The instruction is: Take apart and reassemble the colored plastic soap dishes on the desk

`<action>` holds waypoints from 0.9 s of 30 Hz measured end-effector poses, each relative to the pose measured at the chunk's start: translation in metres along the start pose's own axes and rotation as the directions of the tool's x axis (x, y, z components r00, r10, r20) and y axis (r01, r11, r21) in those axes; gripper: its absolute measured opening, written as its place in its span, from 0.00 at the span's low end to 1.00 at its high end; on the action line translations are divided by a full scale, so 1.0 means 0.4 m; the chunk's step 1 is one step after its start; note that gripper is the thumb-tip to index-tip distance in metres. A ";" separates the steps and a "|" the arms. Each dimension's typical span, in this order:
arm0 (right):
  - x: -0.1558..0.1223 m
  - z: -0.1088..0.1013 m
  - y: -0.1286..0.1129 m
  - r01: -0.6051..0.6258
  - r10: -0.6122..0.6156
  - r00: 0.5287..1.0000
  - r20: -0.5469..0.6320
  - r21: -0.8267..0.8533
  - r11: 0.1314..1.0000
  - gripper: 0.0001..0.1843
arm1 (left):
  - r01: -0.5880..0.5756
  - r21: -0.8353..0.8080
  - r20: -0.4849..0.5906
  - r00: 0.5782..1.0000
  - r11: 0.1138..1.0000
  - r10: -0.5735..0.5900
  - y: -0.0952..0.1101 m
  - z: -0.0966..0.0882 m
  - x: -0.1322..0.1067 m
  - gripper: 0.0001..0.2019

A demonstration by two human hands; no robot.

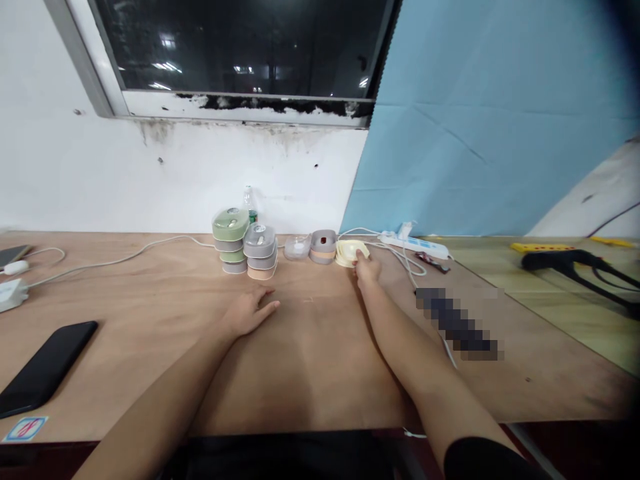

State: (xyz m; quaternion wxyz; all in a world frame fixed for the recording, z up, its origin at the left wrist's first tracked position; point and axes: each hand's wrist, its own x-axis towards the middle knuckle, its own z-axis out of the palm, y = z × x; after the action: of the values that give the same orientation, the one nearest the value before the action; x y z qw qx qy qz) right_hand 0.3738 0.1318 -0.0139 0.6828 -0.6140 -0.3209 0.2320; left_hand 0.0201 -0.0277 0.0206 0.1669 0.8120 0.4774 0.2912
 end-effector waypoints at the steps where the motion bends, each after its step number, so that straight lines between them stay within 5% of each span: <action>1: 0.000 0.000 0.000 -0.020 0.019 1.000 -0.012 -0.015 1.000 0.17 | -0.001 0.000 0.002 1.000 1.000 0.001 0.000 0.000 0.000 0.23; 11: -0.019 -0.007 -0.034 -0.092 0.093 0.995 0.043 -0.019 0.996 0.09 | -0.017 0.003 0.012 1.000 1.000 0.017 0.002 -0.002 0.001 0.22; 19: -0.007 0.000 -0.017 -0.052 0.056 0.996 -0.072 0.065 0.997 0.07 | -0.015 0.009 0.016 1.000 1.000 0.015 -0.003 0.002 0.002 0.23; 23: 0.021 -0.009 -0.003 0.103 -0.091 0.970 -0.226 0.041 0.994 0.14 | -0.014 0.001 0.006 1.000 1.000 0.014 -0.004 0.004 0.002 0.23; 27: 0.033 -0.033 -0.008 0.332 -0.380 0.882 -0.281 -0.204 0.921 0.17 | -0.004 -0.001 0.022 1.000 1.000 0.004 -0.002 0.001 0.002 0.24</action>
State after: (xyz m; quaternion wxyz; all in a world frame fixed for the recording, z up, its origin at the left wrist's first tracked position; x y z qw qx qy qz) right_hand 0.3923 0.1315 -0.0092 0.7080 -0.6230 -0.3318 -0.0232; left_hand 0.0202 -0.0268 0.0201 0.1718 0.8161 0.4737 0.2830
